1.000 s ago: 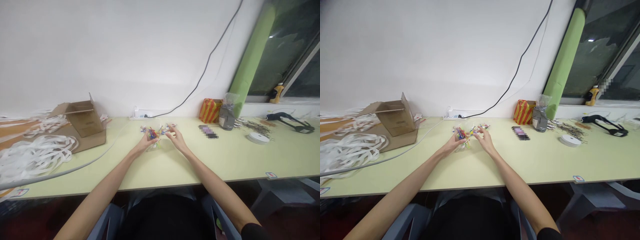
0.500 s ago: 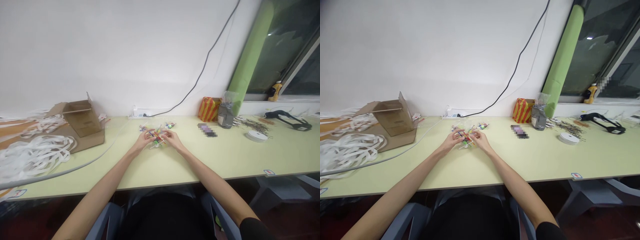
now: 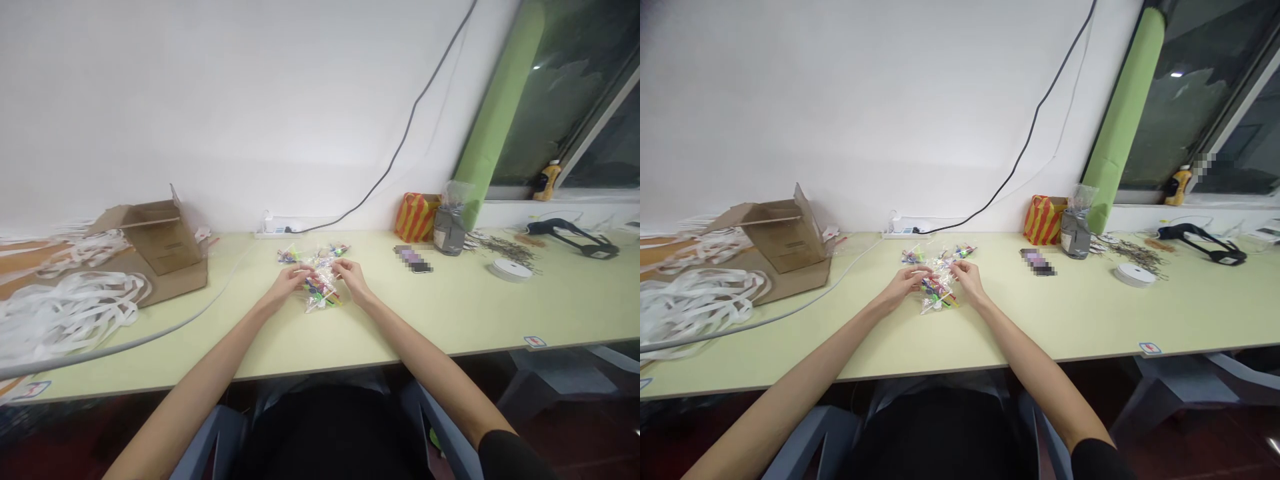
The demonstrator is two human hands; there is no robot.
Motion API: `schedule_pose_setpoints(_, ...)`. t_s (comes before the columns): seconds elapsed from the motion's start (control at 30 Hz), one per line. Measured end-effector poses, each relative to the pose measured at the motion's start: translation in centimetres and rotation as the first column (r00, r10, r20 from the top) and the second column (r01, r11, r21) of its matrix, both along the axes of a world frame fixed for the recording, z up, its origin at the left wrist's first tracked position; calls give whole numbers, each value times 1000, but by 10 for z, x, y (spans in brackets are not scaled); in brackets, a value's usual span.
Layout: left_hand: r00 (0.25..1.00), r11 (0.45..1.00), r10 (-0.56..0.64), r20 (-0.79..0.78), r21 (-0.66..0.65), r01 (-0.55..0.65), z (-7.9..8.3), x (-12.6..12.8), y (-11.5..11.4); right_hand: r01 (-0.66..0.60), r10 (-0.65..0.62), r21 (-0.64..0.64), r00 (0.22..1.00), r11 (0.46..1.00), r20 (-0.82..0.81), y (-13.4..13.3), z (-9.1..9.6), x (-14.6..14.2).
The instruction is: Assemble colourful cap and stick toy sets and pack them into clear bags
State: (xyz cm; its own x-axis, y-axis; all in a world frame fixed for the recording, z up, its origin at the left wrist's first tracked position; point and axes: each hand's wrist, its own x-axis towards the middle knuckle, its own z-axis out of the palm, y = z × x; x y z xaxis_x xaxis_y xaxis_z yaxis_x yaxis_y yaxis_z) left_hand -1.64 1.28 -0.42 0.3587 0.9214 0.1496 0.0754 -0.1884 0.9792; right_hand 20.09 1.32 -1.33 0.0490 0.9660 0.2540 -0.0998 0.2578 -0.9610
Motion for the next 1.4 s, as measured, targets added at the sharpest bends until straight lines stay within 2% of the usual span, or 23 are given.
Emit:
schedule_pose_setpoints(0.1, 998, 999, 32, -51, 27, -31, 0, -4, 2, -31, 30, 25, 999, 999, 30, -3, 1, -2)
schedule_pose_setpoints(0.27, 995, 998, -58, -85, -16, 57, 4, -3, -1, -100, 97, 45, 993, 994, 70, -8, 3, -6)
schedule_pose_setpoints(0.47, 998, 999, 49, 32, 15, -49, 1, -1, 3, -96, 91, 80, 993, 992, 73, -7, 2, -7)
schedule_pose_setpoints(0.77, 997, 1000, -24, 79, 10, 23, 2, -4, 3, 0, -2, 69, 1000, 998, 30, -2, -1, -5)
schedule_pose_setpoints(0.97, 966, 995, -75, 247, -39, 88, 3, -3, 2, -21, 27, 75, 997, 997, -77, 0, -4, -7)
schedule_pose_setpoints(1.1, 966, 994, -95, 242, -31, 105, 6, -3, 0, -43, 56, 98, 989, 994, -134, 2, -4, -3)
schedule_pose_setpoints(1.17, 978, 998, -62, 202, -11, 65, 6, -2, -1, -50, 61, 109, 993, 993, -100, 1, -3, -2)
schedule_pose_setpoints(1.27, 991, 1000, 6, 136, 2, -7, 5, 0, -2, -38, 31, 151, 998, 988, 48, -3, 1, -2)
schedule_pose_setpoints(1.4, 998, 999, 6, 61, -36, -4, 1, 1, -2, -82, 34, 217, 975, 973, 218, -7, 2, -5)
